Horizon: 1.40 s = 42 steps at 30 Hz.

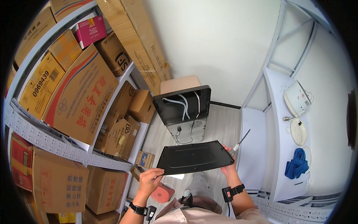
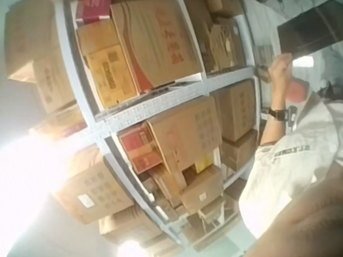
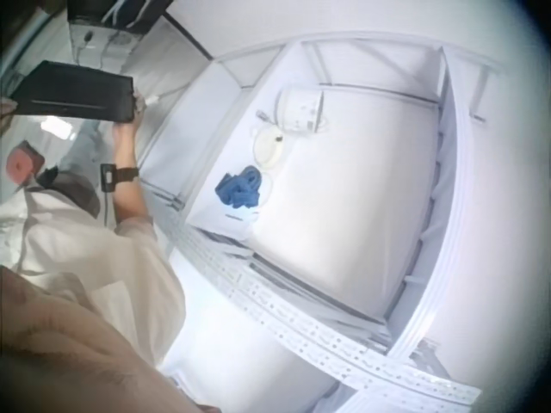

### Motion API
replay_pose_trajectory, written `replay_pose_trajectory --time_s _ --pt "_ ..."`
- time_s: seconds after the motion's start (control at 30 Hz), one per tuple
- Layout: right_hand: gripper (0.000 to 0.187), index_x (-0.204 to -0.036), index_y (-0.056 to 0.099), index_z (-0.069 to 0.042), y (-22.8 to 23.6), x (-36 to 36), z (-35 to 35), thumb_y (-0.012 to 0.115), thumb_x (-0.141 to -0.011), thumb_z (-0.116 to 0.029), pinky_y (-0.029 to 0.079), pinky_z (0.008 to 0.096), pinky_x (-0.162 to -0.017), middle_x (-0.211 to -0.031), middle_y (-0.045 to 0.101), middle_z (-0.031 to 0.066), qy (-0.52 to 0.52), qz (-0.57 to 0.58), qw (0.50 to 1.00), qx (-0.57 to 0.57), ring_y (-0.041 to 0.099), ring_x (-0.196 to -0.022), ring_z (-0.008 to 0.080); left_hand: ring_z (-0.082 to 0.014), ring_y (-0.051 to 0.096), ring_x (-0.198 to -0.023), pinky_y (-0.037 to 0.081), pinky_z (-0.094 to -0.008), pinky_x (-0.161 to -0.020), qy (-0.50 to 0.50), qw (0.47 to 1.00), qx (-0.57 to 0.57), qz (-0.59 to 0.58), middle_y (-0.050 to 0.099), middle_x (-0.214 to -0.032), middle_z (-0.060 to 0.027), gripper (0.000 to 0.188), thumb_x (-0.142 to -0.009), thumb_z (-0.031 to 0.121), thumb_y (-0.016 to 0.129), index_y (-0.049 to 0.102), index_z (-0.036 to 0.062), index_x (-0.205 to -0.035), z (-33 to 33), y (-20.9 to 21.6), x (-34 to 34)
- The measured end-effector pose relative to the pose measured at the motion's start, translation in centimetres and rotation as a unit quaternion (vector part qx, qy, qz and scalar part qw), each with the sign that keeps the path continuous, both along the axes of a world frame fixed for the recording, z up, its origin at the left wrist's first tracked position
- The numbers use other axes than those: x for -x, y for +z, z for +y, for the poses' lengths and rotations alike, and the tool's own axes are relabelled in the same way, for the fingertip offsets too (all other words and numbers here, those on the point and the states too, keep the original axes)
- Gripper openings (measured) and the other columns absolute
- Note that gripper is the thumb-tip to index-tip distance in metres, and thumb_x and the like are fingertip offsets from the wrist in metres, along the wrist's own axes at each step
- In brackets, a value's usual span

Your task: The person assembles a small electronic device using a screwdriver. They open the device's casing, insert screws into the bottom, and tighten them to secure the components. The task is performed in a storage room with shelves and boxes.

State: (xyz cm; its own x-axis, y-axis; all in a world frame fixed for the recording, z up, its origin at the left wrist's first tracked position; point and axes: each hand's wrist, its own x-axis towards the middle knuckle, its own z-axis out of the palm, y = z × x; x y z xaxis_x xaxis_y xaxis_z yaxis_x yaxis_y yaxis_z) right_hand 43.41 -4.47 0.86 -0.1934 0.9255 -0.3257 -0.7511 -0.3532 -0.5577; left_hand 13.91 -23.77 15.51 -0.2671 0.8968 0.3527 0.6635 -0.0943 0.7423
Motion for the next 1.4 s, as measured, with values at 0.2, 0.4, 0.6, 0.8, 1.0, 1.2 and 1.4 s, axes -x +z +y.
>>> replay_pose_trajectory --time_s 0.2,0.4,0.6,0.8,1.0,1.2,1.4 --pt "0.013 -0.094 0.060 -0.011 0.3 0.8 4.4 0.063 -0.084 -0.004 0.047 0.0342 -0.093 -0.120 0.057 0.0041 -0.006 0.025 0.999 0.025 0.056 -0.108 0.0203 -0.0213 0.069 -0.078 0.055 -0.0275 -0.063 -0.011 1.000 -0.009 0.000 0.070 -0.085 -0.0119 0.015 -0.066 -0.009 0.071 0.069 -0.0002 -0.078 5.2 -1.0 1.7" --pt "0.021 -0.096 0.060 -0.008 0.2 3.3 11.1 0.066 -0.079 0.003 0.047 0.0329 -0.094 -0.120 0.057 0.0048 0.010 0.026 0.999 0.040 0.056 -0.108 0.0194 -0.0220 0.069 -0.077 0.055 -0.0282 -0.065 -0.003 1.000 0.024 -0.007 0.070 -0.085 -0.0122 0.014 -0.067 -0.009 0.071 0.069 -0.0005 -0.078 12.1 -0.8 4.1" --pt "0.011 -0.096 0.062 -0.010 -1.4 6.4 16.9 0.060 -0.087 -0.004 0.044 0.0318 -0.098 -0.120 0.057 0.0052 0.037 -0.025 0.999 0.016 0.055 -0.111 0.0191 -0.0232 0.070 -0.076 0.056 -0.0287 -0.065 0.020 1.000 0.001 0.014 0.070 -0.085 -0.0114 0.012 -0.069 -0.008 0.070 0.069 -0.0002 -0.078 17.1 -2.0 7.2" --pt "0.014 -0.096 0.061 -0.009 -1.8 8.5 20.6 0.064 -0.084 -0.002 0.044 0.0320 -0.097 -0.122 0.056 0.0070 0.064 -0.034 0.997 0.020 0.056 -0.108 0.0198 -0.0240 0.069 -0.078 0.056 -0.0294 -0.066 0.055 0.998 0.013 -0.002 0.070 -0.084 -0.0114 0.012 -0.069 -0.008 0.069 0.069 -0.0004 -0.079 19.2 -3.3 8.6" --pt "0.014 -0.095 0.061 -0.008 -1.5 10.0 21.3 0.063 -0.083 -0.001 0.045 0.0327 -0.096 -0.120 0.058 0.0068 0.066 -0.037 0.995 0.060 0.057 -0.107 0.0203 -0.0239 0.069 -0.078 0.056 -0.0296 -0.068 0.062 0.997 0.037 -0.027 0.070 -0.085 -0.0114 0.011 -0.069 -0.007 0.070 0.068 -0.0004 -0.078 19.8 -3.9 9.8" --pt "0.008 -0.094 0.061 -0.009 -1.4 10.8 21.7 0.056 -0.089 -0.006 0.045 0.0325 -0.094 -0.115 0.061 0.0060 0.058 -0.054 0.996 0.049 0.058 -0.105 0.0204 -0.0243 0.069 -0.078 0.056 -0.0297 -0.067 0.046 0.998 0.033 -0.023 0.070 -0.086 -0.0112 0.012 -0.069 -0.007 0.071 0.069 0.0001 -0.078 20.4 -3.9 10.8" --pt "0.009 -0.094 0.062 -0.011 -1.8 10.9 22.2 0.054 -0.091 -0.011 0.045 0.0318 -0.093 -0.112 0.063 0.0041 0.054 -0.071 0.993 0.080 0.060 -0.103 0.0193 -0.0242 0.069 -0.077 0.056 -0.0293 -0.065 0.029 0.999 0.036 -0.022 0.070 -0.085 -0.0107 0.013 -0.070 -0.006 0.071 0.069 0.0010 -0.080 21.3 -3.6 11.1"
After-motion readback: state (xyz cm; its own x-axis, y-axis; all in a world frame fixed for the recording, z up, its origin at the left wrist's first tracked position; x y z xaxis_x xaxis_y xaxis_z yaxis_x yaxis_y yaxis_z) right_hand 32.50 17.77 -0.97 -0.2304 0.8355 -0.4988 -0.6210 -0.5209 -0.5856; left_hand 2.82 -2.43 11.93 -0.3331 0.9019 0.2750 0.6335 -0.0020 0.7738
